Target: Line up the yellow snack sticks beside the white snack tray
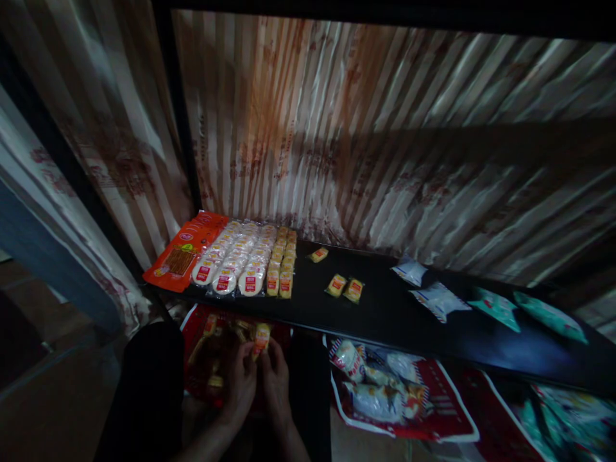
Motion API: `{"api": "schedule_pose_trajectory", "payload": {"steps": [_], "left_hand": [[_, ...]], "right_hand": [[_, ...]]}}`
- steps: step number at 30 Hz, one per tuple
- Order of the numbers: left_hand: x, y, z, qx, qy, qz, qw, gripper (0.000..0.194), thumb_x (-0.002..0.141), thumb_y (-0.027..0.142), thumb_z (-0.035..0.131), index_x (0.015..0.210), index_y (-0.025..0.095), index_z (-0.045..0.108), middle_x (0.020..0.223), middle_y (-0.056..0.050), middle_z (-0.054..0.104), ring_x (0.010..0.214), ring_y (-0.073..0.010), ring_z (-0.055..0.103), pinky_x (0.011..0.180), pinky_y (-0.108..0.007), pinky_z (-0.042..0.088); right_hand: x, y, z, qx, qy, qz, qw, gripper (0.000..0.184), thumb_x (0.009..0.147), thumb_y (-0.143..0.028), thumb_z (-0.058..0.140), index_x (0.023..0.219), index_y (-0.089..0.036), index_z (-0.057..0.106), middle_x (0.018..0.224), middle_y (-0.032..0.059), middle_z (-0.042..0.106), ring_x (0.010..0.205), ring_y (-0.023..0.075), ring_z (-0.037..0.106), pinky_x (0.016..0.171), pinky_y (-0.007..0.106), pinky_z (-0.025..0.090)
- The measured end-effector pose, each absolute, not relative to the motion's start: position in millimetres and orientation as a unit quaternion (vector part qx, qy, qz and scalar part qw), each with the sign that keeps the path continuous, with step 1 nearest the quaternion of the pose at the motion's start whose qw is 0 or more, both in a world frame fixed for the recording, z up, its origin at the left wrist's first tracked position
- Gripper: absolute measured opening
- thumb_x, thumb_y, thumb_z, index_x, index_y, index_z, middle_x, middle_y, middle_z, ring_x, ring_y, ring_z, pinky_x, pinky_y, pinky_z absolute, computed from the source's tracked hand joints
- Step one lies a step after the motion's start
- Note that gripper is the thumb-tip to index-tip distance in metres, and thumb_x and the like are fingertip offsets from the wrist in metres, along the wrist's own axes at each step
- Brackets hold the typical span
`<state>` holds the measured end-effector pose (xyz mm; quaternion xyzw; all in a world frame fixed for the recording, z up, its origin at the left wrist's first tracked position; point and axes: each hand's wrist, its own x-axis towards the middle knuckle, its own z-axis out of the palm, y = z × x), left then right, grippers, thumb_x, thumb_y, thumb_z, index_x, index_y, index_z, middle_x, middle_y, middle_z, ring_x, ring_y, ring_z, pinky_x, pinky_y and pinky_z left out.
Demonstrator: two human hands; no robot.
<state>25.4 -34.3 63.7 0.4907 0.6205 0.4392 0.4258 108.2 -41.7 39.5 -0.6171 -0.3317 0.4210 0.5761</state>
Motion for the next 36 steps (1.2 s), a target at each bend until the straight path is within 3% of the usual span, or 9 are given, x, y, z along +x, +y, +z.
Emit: {"api": "schedule_pose_trajectory", "payload": {"steps": [12, 22, 28, 36], "left_hand": [[62.9, -24.2, 89.4, 0.559, 0.576, 0.455, 0.385, 0.029, 0.070, 0.025, 0.042, 0.090, 0.020, 0.061, 0.094, -0.009, 0.066, 0.092, -0.0228, 0.062, 0.087, -0.043, 0.049], [104.5, -10.2, 88.2, 0.567, 0.547, 0.446, 0.425, 0.031, 0.074, 0.019, 0.040, 0.098, 0.020, 0.060, 0.103, -0.009, 0.065, 0.098, -0.0207, 0.060, 0.092, -0.040, 0.047], [113.4, 11.5, 110.6, 0.580, 0.526, 0.445, 0.435, 0.031, 0.075, 0.019, 0.039, 0.098, 0.019, 0.059, 0.102, -0.009, 0.065, 0.099, -0.0198, 0.060, 0.093, -0.038, 0.047], [128.3, 33.7, 118.3, 0.573, 0.522, 0.420, 0.472, 0.036, 0.076, 0.020, 0.040, 0.108, 0.018, 0.057, 0.117, -0.009, 0.061, 0.110, -0.0182, 0.056, 0.099, -0.034, 0.042]], "right_hand": [[141.2, -35.0, 60.1, -0.639, -0.321, 0.358, 0.600, 0.048, 0.075, -0.048, 0.056, 0.112, -0.019, 0.060, 0.115, 0.0097, 0.066, 0.107, 0.0243, 0.061, 0.092, 0.033, 0.047], [188.4, -25.8, 81.6, -0.675, -0.337, 0.317, 0.574, 0.052, 0.074, -0.047, 0.056, 0.118, -0.020, 0.054, 0.120, 0.0099, 0.062, 0.111, 0.0249, 0.057, 0.092, 0.034, 0.045], [204.8, 0.4, 91.5, -0.666, -0.358, 0.322, 0.569, 0.050, 0.074, -0.047, 0.055, 0.114, -0.017, 0.056, 0.115, 0.0107, 0.064, 0.108, 0.0248, 0.059, 0.093, 0.036, 0.044], [222.1, 29.0, 90.3, -0.654, -0.352, 0.321, 0.588, 0.051, 0.071, -0.046, 0.058, 0.114, -0.019, 0.056, 0.116, 0.0098, 0.063, 0.109, 0.0247, 0.058, 0.093, 0.035, 0.044]]}}
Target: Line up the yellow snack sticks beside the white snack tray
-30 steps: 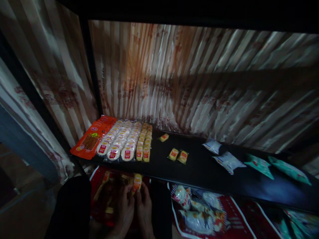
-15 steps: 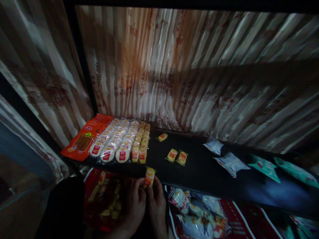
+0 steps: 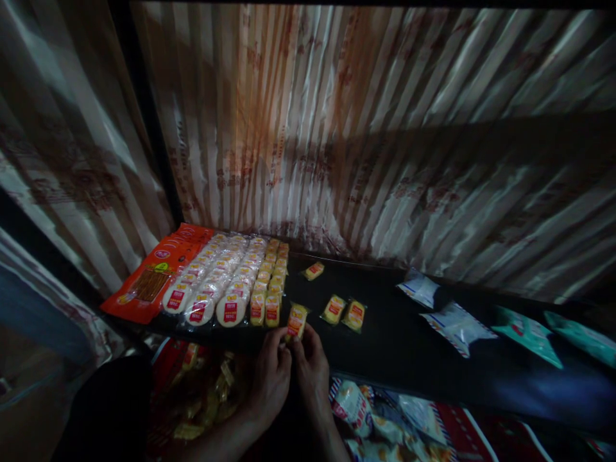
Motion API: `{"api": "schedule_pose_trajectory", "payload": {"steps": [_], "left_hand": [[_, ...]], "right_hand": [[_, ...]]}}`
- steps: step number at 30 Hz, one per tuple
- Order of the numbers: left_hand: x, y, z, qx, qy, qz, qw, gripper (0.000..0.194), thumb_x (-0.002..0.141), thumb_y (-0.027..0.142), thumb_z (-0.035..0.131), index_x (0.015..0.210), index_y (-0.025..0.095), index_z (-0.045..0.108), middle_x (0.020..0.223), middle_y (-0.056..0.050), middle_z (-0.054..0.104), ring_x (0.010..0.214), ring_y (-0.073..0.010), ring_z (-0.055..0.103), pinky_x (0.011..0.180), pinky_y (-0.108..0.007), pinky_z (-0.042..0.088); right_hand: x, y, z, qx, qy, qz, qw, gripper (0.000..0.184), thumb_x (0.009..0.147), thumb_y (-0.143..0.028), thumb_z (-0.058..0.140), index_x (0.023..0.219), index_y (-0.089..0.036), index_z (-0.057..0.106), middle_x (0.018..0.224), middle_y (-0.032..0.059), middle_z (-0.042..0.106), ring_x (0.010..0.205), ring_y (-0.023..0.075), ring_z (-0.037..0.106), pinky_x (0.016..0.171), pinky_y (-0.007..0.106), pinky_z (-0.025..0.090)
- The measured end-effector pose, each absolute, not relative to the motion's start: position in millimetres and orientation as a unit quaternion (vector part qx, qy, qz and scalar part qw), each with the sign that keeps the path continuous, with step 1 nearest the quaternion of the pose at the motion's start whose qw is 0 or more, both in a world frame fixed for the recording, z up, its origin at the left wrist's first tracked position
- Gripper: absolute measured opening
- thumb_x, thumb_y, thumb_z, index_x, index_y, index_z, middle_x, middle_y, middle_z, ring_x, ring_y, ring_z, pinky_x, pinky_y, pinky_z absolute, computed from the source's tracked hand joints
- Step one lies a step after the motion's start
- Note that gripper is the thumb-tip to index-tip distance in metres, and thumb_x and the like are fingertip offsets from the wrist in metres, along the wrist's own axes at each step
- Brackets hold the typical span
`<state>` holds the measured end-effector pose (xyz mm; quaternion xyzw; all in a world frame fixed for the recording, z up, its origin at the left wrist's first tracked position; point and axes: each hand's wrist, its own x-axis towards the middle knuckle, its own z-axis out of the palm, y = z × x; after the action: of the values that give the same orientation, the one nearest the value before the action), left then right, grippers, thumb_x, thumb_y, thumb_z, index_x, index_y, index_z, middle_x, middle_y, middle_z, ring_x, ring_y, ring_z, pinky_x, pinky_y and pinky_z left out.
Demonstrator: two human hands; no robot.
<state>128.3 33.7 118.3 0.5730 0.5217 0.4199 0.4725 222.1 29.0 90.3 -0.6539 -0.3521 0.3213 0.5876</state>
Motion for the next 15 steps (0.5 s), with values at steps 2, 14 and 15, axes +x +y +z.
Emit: {"api": "schedule_pose_trajectory", "payload": {"steps": [2, 14, 15], "left_hand": [[135.0, 39.9, 117.4, 0.572, 0.516, 0.414, 0.485, 0.038, 0.076, 0.020, 0.041, 0.111, 0.019, 0.056, 0.122, -0.009, 0.059, 0.115, -0.0182, 0.053, 0.103, -0.033, 0.039], [188.3, 97.3, 122.9, 0.580, 0.507, 0.414, 0.486, 0.045, 0.078, 0.022, 0.043, 0.120, 0.013, 0.054, 0.136, -0.013, 0.049, 0.128, -0.0207, 0.042, 0.111, -0.036, 0.028], [191.9, 103.9, 125.1, 0.580, 0.513, 0.414, 0.478, 0.043, 0.078, 0.022, 0.043, 0.119, 0.014, 0.055, 0.135, -0.012, 0.050, 0.128, -0.0209, 0.043, 0.111, -0.036, 0.028]], "right_hand": [[227.6, 37.1, 91.4, -0.649, -0.352, 0.319, 0.594, 0.049, 0.071, -0.045, 0.058, 0.112, -0.019, 0.057, 0.114, 0.0090, 0.064, 0.107, 0.0246, 0.059, 0.091, 0.035, 0.045], [263.5, 99.0, 112.1, -0.647, -0.348, 0.311, 0.603, 0.042, 0.070, -0.046, 0.058, 0.102, -0.019, 0.055, 0.094, 0.0069, 0.068, 0.085, 0.0223, 0.063, 0.076, 0.034, 0.048], [266.0, 104.8, 112.8, -0.641, -0.350, 0.309, 0.609, 0.041, 0.070, -0.045, 0.058, 0.101, -0.019, 0.055, 0.095, 0.0072, 0.068, 0.085, 0.0219, 0.063, 0.076, 0.034, 0.048]]}}
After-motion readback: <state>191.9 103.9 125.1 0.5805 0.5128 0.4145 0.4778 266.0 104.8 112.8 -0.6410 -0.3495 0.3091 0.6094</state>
